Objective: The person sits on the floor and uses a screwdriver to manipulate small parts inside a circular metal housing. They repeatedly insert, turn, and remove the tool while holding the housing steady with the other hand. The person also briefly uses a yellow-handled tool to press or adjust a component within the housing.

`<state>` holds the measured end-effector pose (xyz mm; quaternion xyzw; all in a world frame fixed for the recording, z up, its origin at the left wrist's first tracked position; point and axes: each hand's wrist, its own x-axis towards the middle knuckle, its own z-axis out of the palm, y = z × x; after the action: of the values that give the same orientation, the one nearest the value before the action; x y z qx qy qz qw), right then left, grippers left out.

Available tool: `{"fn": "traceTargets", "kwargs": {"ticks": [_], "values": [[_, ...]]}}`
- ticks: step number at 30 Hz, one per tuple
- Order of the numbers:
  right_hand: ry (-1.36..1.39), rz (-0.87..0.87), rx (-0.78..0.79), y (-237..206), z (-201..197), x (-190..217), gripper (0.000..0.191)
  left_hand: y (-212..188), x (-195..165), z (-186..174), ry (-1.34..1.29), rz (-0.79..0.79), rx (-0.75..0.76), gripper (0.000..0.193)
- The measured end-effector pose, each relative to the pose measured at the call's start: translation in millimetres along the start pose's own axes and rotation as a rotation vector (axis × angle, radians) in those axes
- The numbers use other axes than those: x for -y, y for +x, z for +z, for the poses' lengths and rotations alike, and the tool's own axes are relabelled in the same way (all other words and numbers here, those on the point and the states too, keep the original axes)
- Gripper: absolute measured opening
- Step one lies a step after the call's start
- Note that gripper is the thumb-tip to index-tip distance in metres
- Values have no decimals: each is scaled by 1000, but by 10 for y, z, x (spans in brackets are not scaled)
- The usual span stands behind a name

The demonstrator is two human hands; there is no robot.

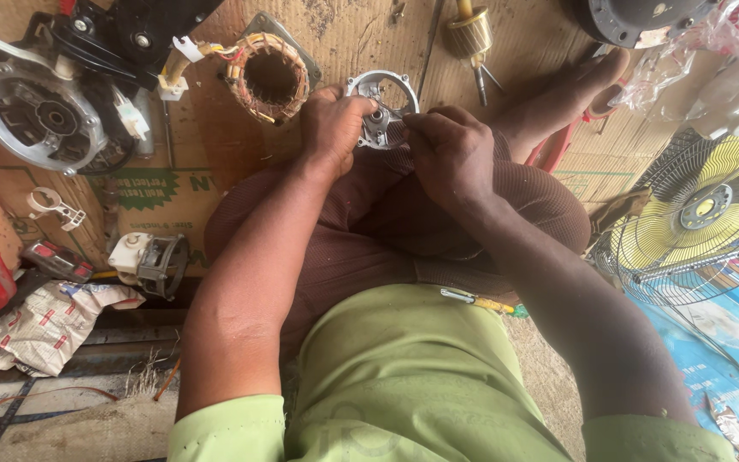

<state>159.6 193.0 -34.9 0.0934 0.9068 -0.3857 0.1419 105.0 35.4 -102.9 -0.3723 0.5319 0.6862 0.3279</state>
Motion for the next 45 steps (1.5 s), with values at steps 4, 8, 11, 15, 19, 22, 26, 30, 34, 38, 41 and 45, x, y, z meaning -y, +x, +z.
{"fn": "traceTargets", "kwargs": {"ticks": [4,8,11,15,19,22,26,30,34,38,41,45], "values": [[26,16,-10,-10,-5,-5,16,-1,9,-24,0,-10,25,13],[57,44,-2,-28,-2,-16,16,-1,27,-39,36,15,23,9],[34,23,1,-26,2,-19,17,2,27,-53,22,-1,27,7],[28,8,15,-11,21,-10,18,3,8,-60,-22,-41,41,8],[18,-10,-2,-8,29,3,17,8,-5,-54,20,-90,26,7],[33,-12,1,-20,15,8,17,16,3,-52,58,-86,15,5],[33,24,12,-45,1,14,17,28,26,-62,54,-56,18,6],[4,30,8,-60,7,19,17,31,41,-78,51,-80,24,5],[-12,2,-14,-58,40,38,18,26,46,-78,1,-66,37,6],[-30,-9,-32,-40,83,69,19,17,52,-61,-14,-17,47,5],[-3,11,-19,-24,82,80,18,11,54,-46,-11,-29,26,6],[18,11,-18,-19,53,73,17,9,56,-34,57,9,-6,5]]}}
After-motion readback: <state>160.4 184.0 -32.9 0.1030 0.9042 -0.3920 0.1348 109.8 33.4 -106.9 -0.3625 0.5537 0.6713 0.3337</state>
